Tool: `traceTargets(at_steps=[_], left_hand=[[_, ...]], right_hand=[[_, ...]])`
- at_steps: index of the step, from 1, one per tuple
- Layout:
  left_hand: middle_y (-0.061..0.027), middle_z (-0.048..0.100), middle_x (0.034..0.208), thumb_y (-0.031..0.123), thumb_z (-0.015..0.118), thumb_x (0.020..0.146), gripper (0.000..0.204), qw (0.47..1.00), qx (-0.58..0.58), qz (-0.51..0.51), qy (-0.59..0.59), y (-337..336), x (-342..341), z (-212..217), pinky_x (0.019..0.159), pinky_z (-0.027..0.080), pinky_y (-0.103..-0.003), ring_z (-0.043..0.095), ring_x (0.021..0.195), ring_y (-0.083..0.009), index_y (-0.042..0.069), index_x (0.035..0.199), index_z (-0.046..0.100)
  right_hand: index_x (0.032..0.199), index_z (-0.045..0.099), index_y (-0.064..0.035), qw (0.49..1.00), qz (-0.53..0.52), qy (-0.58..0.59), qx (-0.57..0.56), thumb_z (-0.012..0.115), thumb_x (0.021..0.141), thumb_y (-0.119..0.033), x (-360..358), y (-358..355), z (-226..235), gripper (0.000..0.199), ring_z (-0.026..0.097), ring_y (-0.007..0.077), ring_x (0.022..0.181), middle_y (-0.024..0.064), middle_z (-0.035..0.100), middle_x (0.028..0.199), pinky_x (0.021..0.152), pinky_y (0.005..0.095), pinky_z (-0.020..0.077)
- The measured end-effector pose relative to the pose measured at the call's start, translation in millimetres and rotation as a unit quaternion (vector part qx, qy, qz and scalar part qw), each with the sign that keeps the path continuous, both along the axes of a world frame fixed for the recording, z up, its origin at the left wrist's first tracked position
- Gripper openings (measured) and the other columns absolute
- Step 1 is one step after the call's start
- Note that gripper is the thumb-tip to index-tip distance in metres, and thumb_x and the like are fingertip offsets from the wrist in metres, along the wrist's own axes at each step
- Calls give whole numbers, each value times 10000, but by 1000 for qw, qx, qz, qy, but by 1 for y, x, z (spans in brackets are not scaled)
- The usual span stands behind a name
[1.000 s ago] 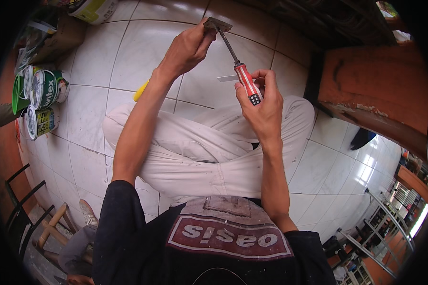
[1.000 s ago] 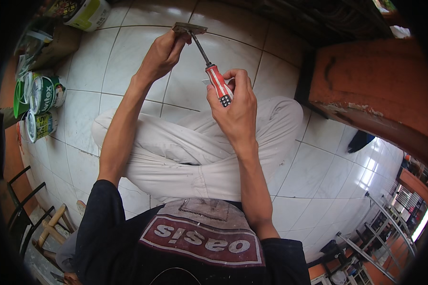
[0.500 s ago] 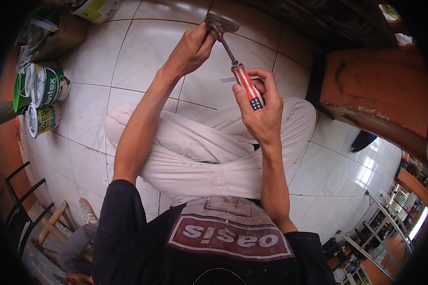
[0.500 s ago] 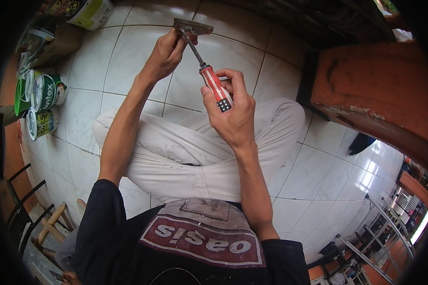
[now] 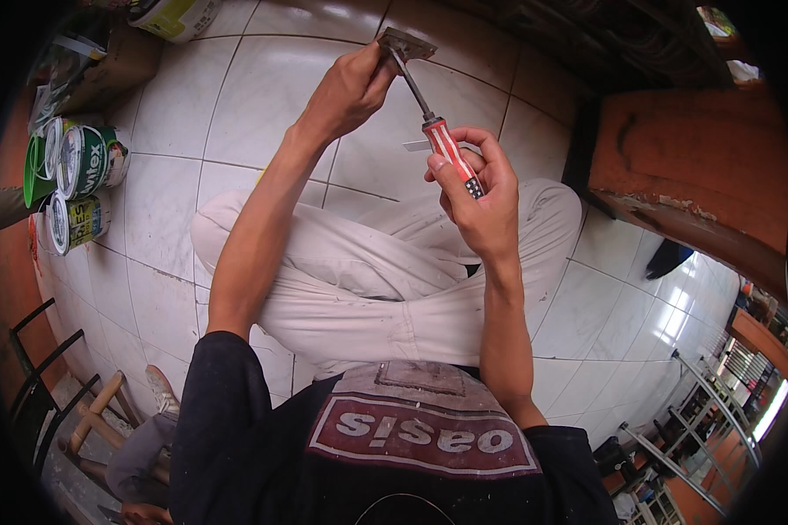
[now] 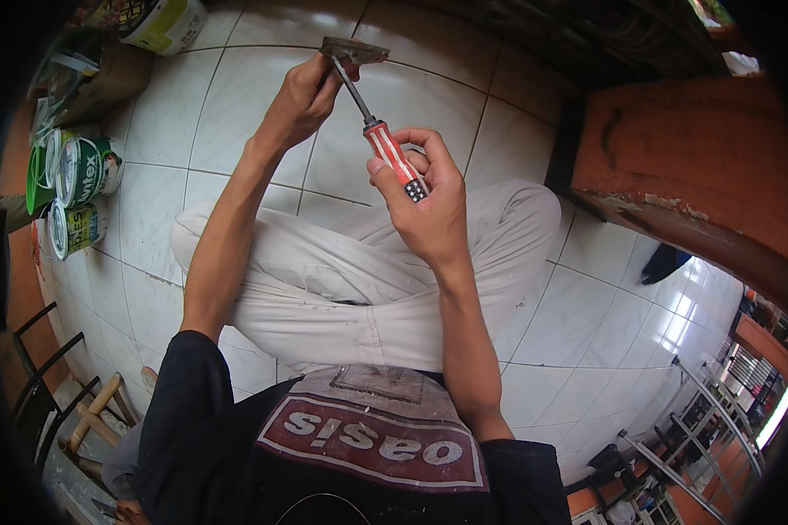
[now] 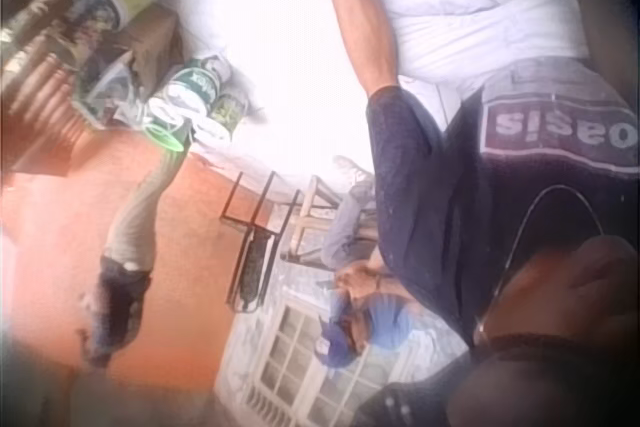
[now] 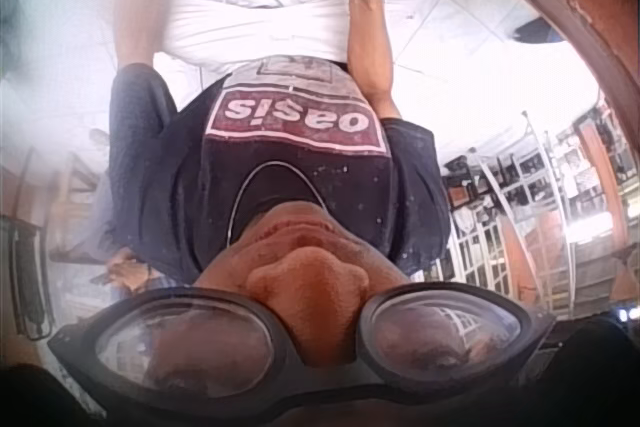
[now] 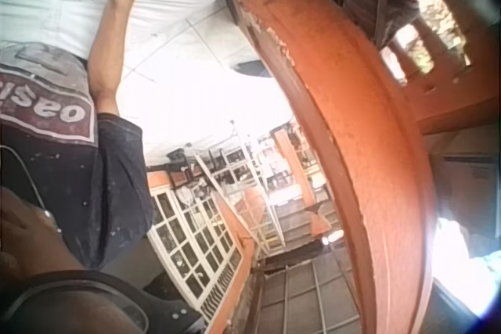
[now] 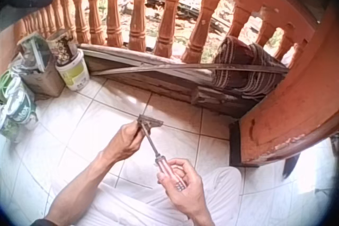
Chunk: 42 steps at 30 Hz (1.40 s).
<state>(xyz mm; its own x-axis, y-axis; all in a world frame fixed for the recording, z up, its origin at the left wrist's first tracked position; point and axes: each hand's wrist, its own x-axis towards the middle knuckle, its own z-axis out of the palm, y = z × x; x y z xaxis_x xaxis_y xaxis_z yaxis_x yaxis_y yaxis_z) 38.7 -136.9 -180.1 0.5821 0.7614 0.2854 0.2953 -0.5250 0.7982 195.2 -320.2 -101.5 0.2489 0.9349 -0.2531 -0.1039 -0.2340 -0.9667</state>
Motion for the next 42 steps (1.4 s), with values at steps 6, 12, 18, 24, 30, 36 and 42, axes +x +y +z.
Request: traceTargets(at_steps=[6, 12, 18, 24, 30, 36, 42], left_hand=[[-141, 703, 847, 22, 555, 1030, 134, 998, 62, 9, -13, -5, 3, 7, 715, 531, -395, 665, 725, -282, -3, 1130, 641], [-173, 653, 792, 16, 576, 1009, 142, 998, 50, 25, -1, -8, 4, 15, 682, 510, -395, 618, 673, -278, -11, 1130, 645], [-152, 685, 826, 56, 592, 1014, 145, 997, 58, 30, 41, -8, -1, 12, 704, 528, -421, 653, 721, -330, 22, 1148, 637], [-138, 740, 964, 138, 595, 1028, 162, 986, 58, 42, 153, -8, 2, -1, 742, 548, -494, 691, 856, -401, 60, 1168, 621], [-144, 738, 1053, 160, 575, 1024, 297, 984, 89, 53, 142, -5, 0, -1, 759, 554, -522, 684, 915, -417, 110, 1313, 618], [-127, 734, 1084, 149, 578, 1024, 303, 986, 83, 51, 131, -3, -2, 3, 758, 561, -516, 686, 915, -412, 114, 1323, 622], [-119, 732, 1063, 150, 577, 1028, 307, 985, 108, 61, 118, -6, -1, 6, 748, 560, -519, 687, 898, -407, 134, 1331, 624]], right_hand=[[1147, 673, 9, 991, 39, 113, -68, 711, 1009, -188, 7, 2, 2, 244, 430, 21, 526, 18, 642, 758, 472, 216, 327], [1137, 712, 5, 981, 14, -193, 9, 710, 1007, -187, -6, -3, 3, 232, 482, 71, 591, 39, 609, 726, 560, 259, 407], [1159, 689, -5, 940, 12, -337, 49, 726, 970, -158, -6, -1, 2, 246, 661, 239, 673, 133, 692, 817, 629, 351, 507], [1160, 685, 4, 884, 15, -464, 59, 727, 963, -174, 5, 4, -7, 269, 683, 309, 708, 172, 678, 807, 666, 385, 529], [1061, 678, 11, 977, 65, -164, -122, 658, 1034, -232, 14, 4, -12, 245, 581, 146, 643, 54, 596, 736, 618, 308, 486], [1053, 635, 19, 987, 1, -157, -29, 664, 1035, -271, 5, 0, -18, 292, 592, 201, 725, 89, 647, 903, 705, 358, 487], [1072, 632, 10, 949, 3, -312, -31, 619, 1055, -244, -4, -3, -15, 255, 642, 339, 774, 188, 664, 897, 741, 427, 502]])
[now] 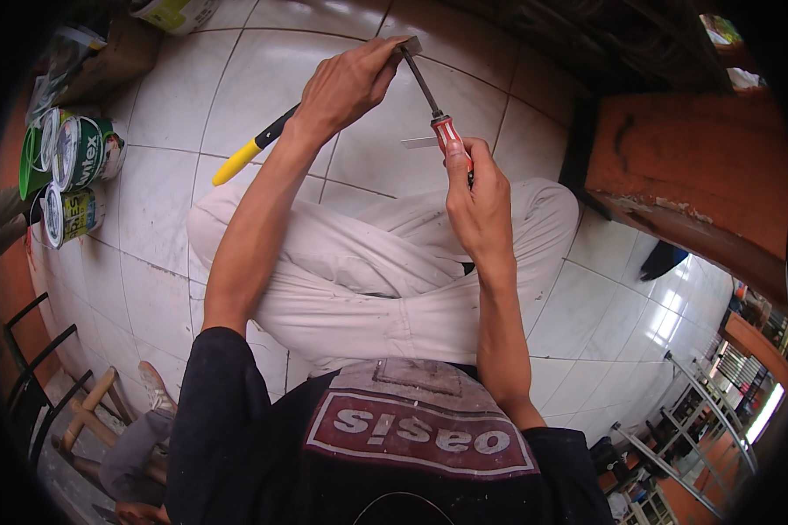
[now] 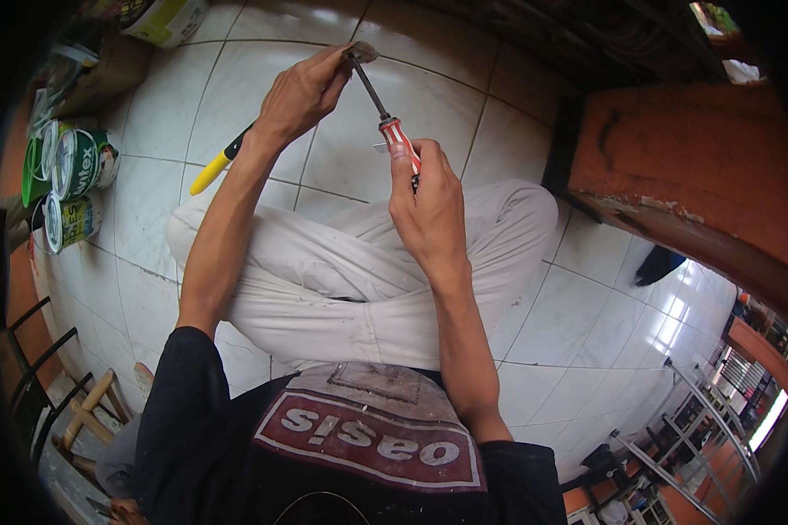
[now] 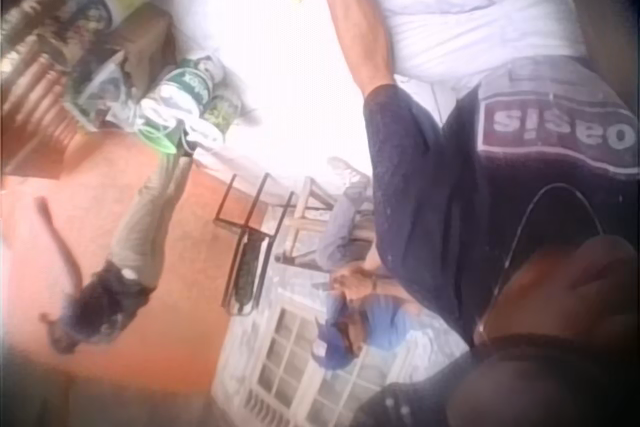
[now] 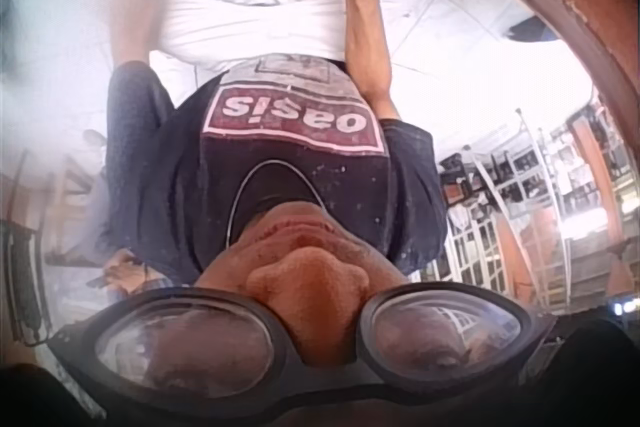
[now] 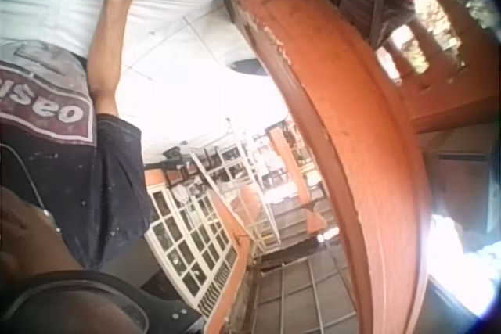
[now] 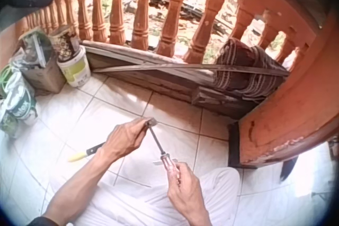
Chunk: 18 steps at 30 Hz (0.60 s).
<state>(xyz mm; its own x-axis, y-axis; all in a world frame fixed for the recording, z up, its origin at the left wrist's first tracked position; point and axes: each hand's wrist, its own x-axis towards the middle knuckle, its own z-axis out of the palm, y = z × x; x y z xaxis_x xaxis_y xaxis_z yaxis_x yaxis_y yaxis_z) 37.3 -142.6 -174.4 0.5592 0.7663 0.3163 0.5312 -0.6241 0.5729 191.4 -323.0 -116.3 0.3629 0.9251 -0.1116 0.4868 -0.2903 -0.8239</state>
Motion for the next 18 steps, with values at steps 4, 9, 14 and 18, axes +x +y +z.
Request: traceTargets(at_steps=[4, 9, 14, 18], left_hand=[[-124, 732, 1049, 161, 581, 1028, 309, 1000, -8, 2, 0, 0, 1, -2, 743, 562, -517, 687, 888, -407, 141, 1333, 625], [-131, 732, 1040, 172, 591, 1023, 313, 1000, -17, 8, 7, -1, 2, -5, 736, 560, -520, 685, 878, -411, 142, 1333, 628], [-130, 729, 1037, 166, 592, 1022, 318, 1000, -19, 10, 0, -1, 3, -4, 731, 560, -519, 687, 870, -406, 143, 1336, 634], [-124, 727, 1042, 161, 593, 1023, 324, 1000, -3, 1, -5, -1, 2, -4, 728, 564, -512, 691, 873, -397, 152, 1344, 641]], right_hand=[[1079, 635, 8, 999, 8, 9, -42, 558, 1080, -201, -1, -1, 0, 224, 633, 358, 763, 209, 650, 840, 712, 451, 498], [1069, 592, -7, 991, -13, -99, 85, 684, 1000, -183, -9, 2, -7, 210, 633, 363, 764, 171, 637, 944, 702, 469, 504], [1060, 564, -21, 989, -22, -107, 104, 756, 929, -142, -18, 4, -9, 261, 634, 352, 789, 148, 615, 1006, 728, 458, 513], [1068, 584, -6, 999, -4, 47, -18, 727, 936, -114, -6, 7, -7, 222, 635, 319, 769, 154, 662, 945, 733, 423, 514]])
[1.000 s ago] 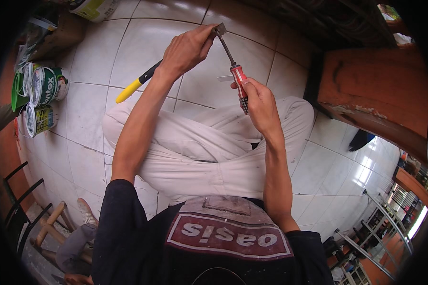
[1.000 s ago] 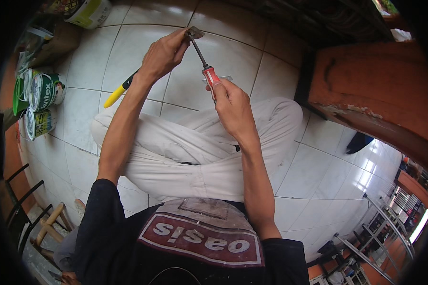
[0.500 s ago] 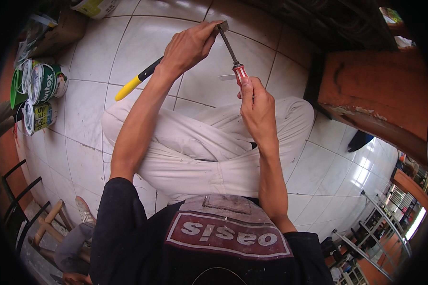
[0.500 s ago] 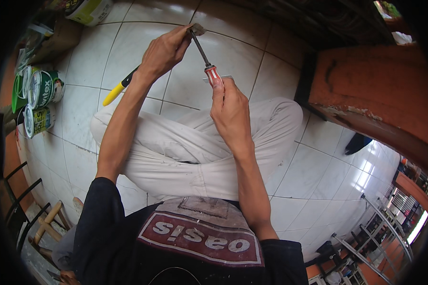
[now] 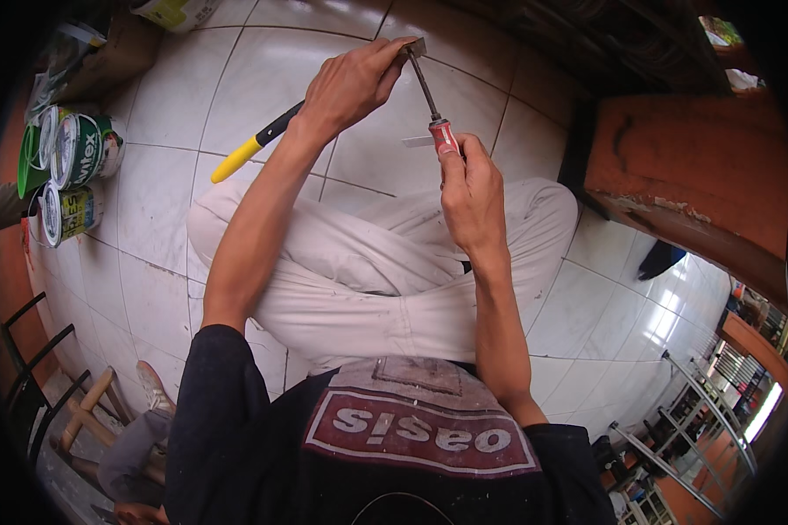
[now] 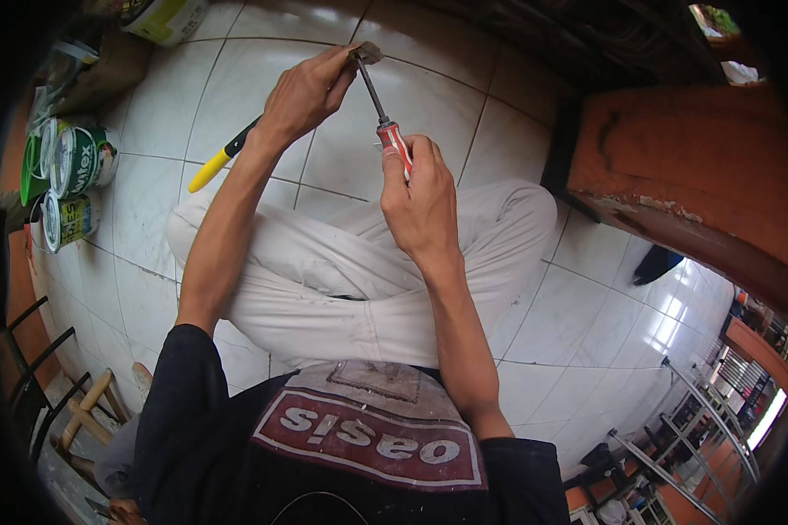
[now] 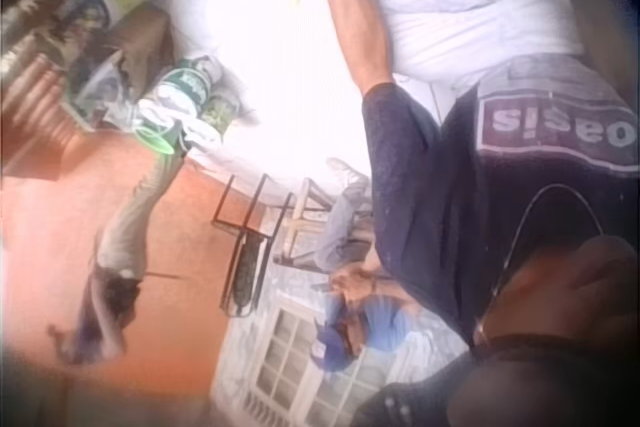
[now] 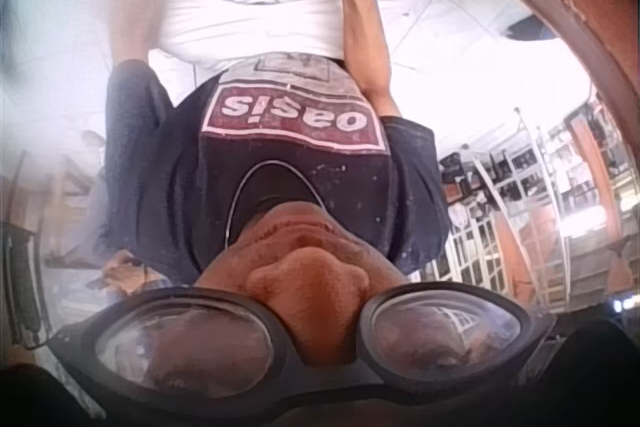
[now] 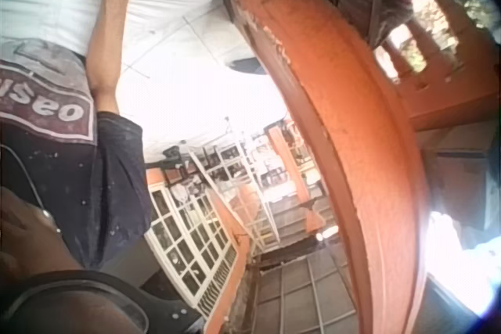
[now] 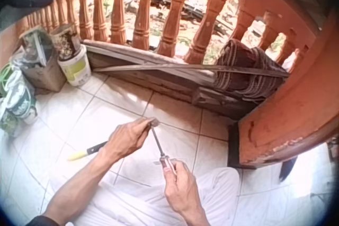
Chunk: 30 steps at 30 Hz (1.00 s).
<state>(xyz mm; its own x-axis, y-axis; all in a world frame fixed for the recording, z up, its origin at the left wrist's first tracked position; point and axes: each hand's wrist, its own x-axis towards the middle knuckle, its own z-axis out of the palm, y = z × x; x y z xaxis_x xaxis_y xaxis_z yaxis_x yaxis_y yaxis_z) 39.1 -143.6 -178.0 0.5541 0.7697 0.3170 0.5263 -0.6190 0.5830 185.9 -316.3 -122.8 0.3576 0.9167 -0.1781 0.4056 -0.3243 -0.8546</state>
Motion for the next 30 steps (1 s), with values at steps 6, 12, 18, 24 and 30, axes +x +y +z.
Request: traceTargets(at_steps=[6, 12, 18, 24, 30], left_hand=[[-115, 727, 1082, 170, 593, 1026, 331, 1000, 1, 3, 18, 0, -3, 0, 743, 573, -505, 696, 893, -392, 161, 1353, 648], [-112, 729, 1088, 178, 587, 1031, 330, 1000, -2, -4, 12, -1, -1, 0, 769, 577, -505, 698, 910, -393, 155, 1355, 643], [-119, 729, 1074, 178, 583, 1032, 329, 1000, -12, 7, 27, 3, -3, -1, 762, 573, -514, 697, 898, -395, 150, 1354, 641], [-127, 729, 1050, 181, 580, 1034, 328, 1000, -12, 0, 17, 2, -2, 0, 757, 571, -516, 696, 886, -399, 151, 1355, 639], [-135, 735, 1040, 173, 580, 1031, 326, 999, -38, 1, 32, 5, -5, 1, 768, 566, -514, 691, 896, -405, 150, 1351, 635]], right_hand=[[1086, 617, 14, 998, 15, 56, 22, 683, 985, -192, 6, -3, -1, 239, 657, 242, 743, 152, 714, 903, 751, 383, 521], [1105, 610, 29, 996, -4, -70, 57, 644, 1021, -247, 7, -4, 6, 291, 672, 322, 797, 185, 708, 927, 782, 427, 521], [1099, 600, 43, 997, 30, -51, -42, 640, 1024, -245, 10, -5, 12, 301, 653, 375, 847, 225, 674, 998, 799, 467, 510], [1091, 599, 41, 997, 17, -66, 41, 649, 1022, -252, 4, -5, 1, 305, 646, 373, 839, 223, 665, 982, 793, 462, 510], [1050, 620, 10, 999, -4, 14, -35, 710, 1005, -252, 5, -4, -2, 280, 586, 151, 721, 90, 680, 890, 665, 310, 487]])
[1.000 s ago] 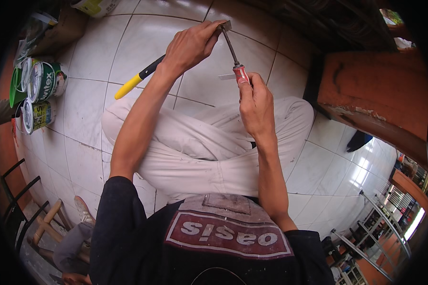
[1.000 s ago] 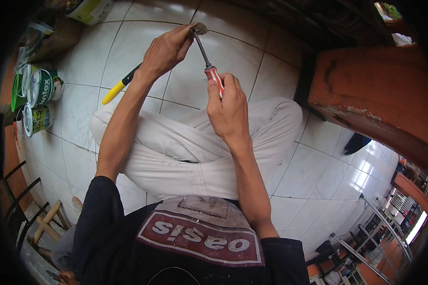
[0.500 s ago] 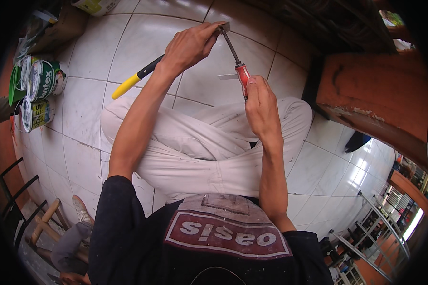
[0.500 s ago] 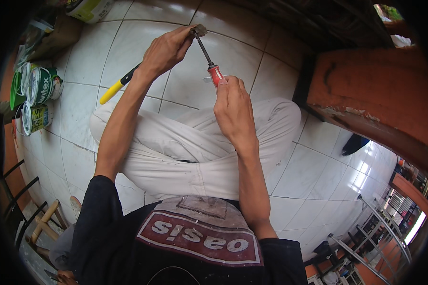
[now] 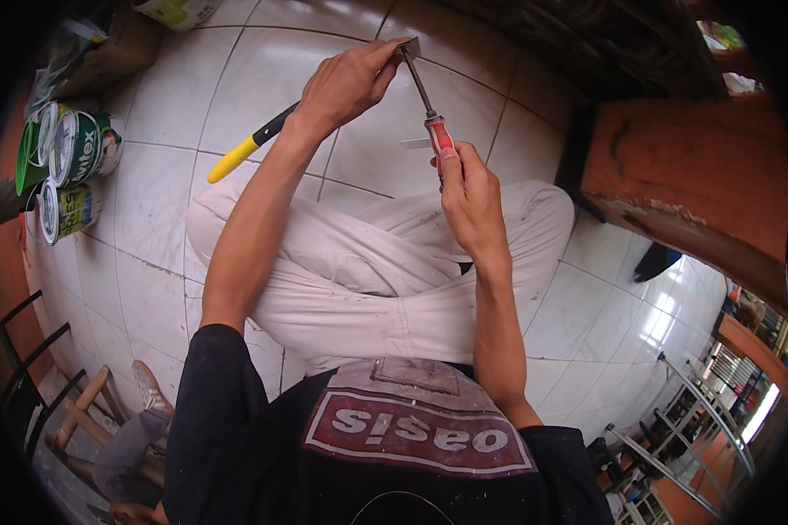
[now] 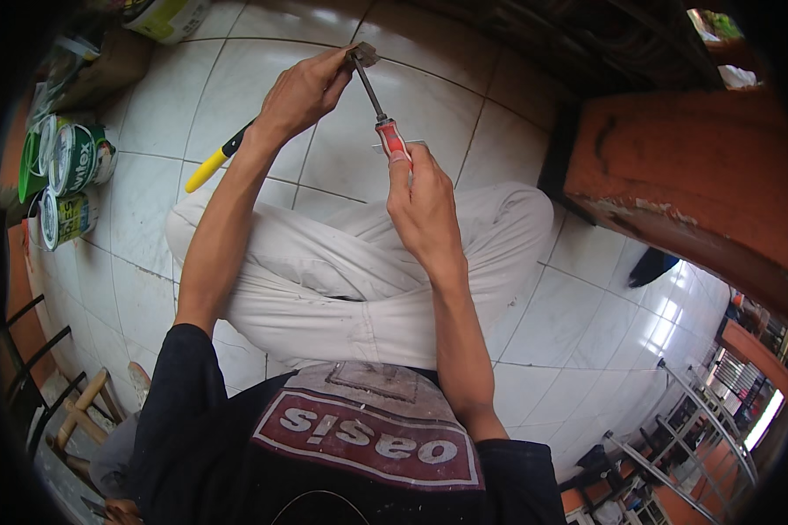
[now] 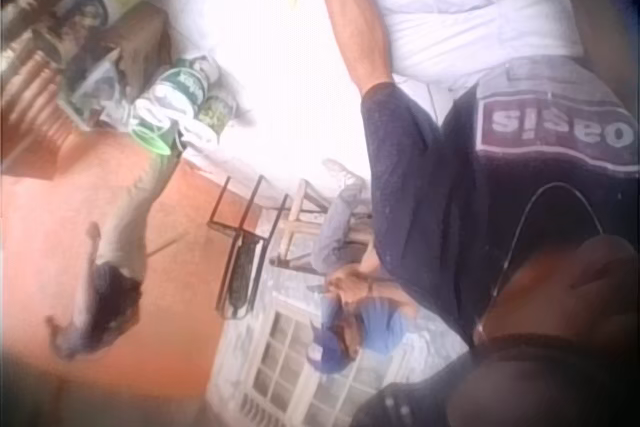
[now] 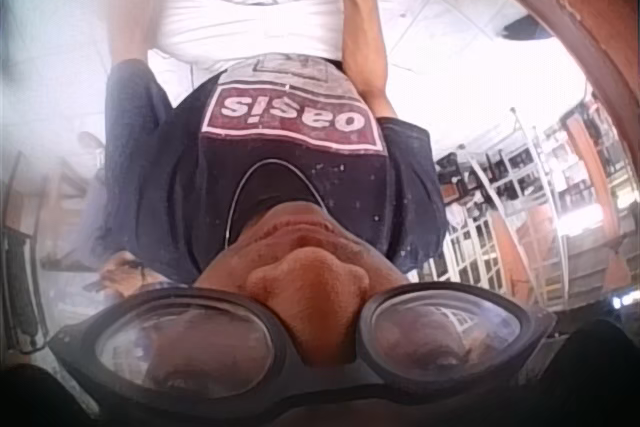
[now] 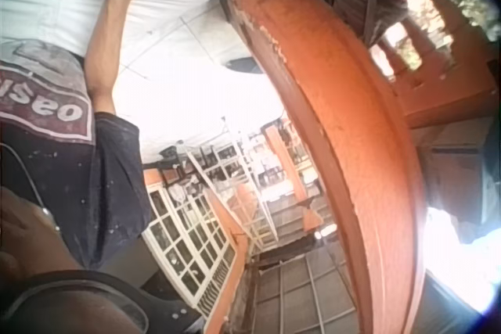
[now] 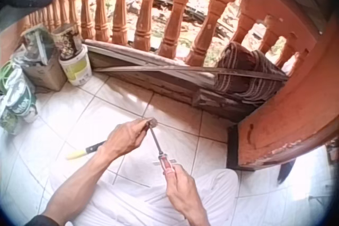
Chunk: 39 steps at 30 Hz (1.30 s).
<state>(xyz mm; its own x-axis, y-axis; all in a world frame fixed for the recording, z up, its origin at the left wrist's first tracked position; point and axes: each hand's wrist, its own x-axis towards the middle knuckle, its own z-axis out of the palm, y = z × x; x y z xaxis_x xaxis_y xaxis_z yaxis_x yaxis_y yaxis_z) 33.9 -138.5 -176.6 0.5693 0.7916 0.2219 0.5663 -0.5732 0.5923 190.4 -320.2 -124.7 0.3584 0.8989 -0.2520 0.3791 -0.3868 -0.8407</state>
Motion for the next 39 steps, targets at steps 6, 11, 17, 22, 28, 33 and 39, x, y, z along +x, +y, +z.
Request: traceTargets(at_steps=[6, 11, 17, 22, 28, 33, 39], left_hand=[[-143, 738, 1040, 171, 585, 1025, 324, 1000, 5, -6, -13, 1, -1, -1, 767, 557, -521, 683, 911, -413, 146, 1345, 629], [-141, 740, 1044, 169, 586, 1023, 330, 1000, -6, -6, 2, 1, 0, 0, 768, 557, -522, 683, 916, -413, 148, 1351, 625], [-145, 735, 1032, 160, 585, 1024, 306, 999, 16, -12, -38, 0, 0, 0, 752, 551, -527, 676, 904, -418, 138, 1326, 627], [-140, 732, 1028, 149, 587, 1021, 289, 1000, 2, -16, -17, 1, 1, -1, 745, 551, -524, 680, 898, -412, 128, 1306, 630], [-133, 732, 1034, 154, 592, 1020, 286, 999, 7, -16, -33, -2, 3, -1, 743, 552, -523, 686, 885, -403, 129, 1302, 637], [-127, 745, 989, 165, 592, 1026, 248, 999, 19, 1, -41, 5, -3, 2, 743, 557, -501, 696, 860, -393, 126, 1263, 650], [-14, 708, 821, 221, 548, 1106, 194, 995, -9, 64, -76, 38, -37, 13, 629, 458, -324, 518, 611, -135, 68, 1128, 667]], right_hand=[[1104, 617, 33, 997, 16, -49, 63, 640, 1034, -274, -5, 0, 7, 315, 646, 330, 765, 190, 683, 911, 753, 420, 516], [1079, 592, 19, 1000, -4, -12, 13, 707, 985, -238, -3, 2, 5, 297, 648, 325, 785, 187, 685, 946, 766, 423, 518], [1162, 615, 29, 993, 10, -70, 95, 630, 1032, -242, -4, 1, 2, 301, 652, 334, 817, 193, 689, 968, 800, 432, 519], [1132, 576, 7, 1000, 6, -15, 9, 672, 997, -180, 0, 4, 3, 250, 655, 334, 845, 193, 676, 968, 816, 438, 518], [1165, 545, -2, 994, 14, -46, 94, 718, 962, -138, -1, 2, -9, 299, 645, 333, 922, 187, 627, 1050, 852, 440, 517], [1170, 563, -9, 990, 25, -60, 127, 724, 960, -139, 8, -1, -31, 294, 645, 335, 950, 181, 608, 1083, 869, 438, 525], [1171, 641, -19, 982, 138, -111, 63, 727, 941, -100, 17, 2, -78, 259, 647, 377, 997, 186, 610, 1104, 869, 480, 541]])
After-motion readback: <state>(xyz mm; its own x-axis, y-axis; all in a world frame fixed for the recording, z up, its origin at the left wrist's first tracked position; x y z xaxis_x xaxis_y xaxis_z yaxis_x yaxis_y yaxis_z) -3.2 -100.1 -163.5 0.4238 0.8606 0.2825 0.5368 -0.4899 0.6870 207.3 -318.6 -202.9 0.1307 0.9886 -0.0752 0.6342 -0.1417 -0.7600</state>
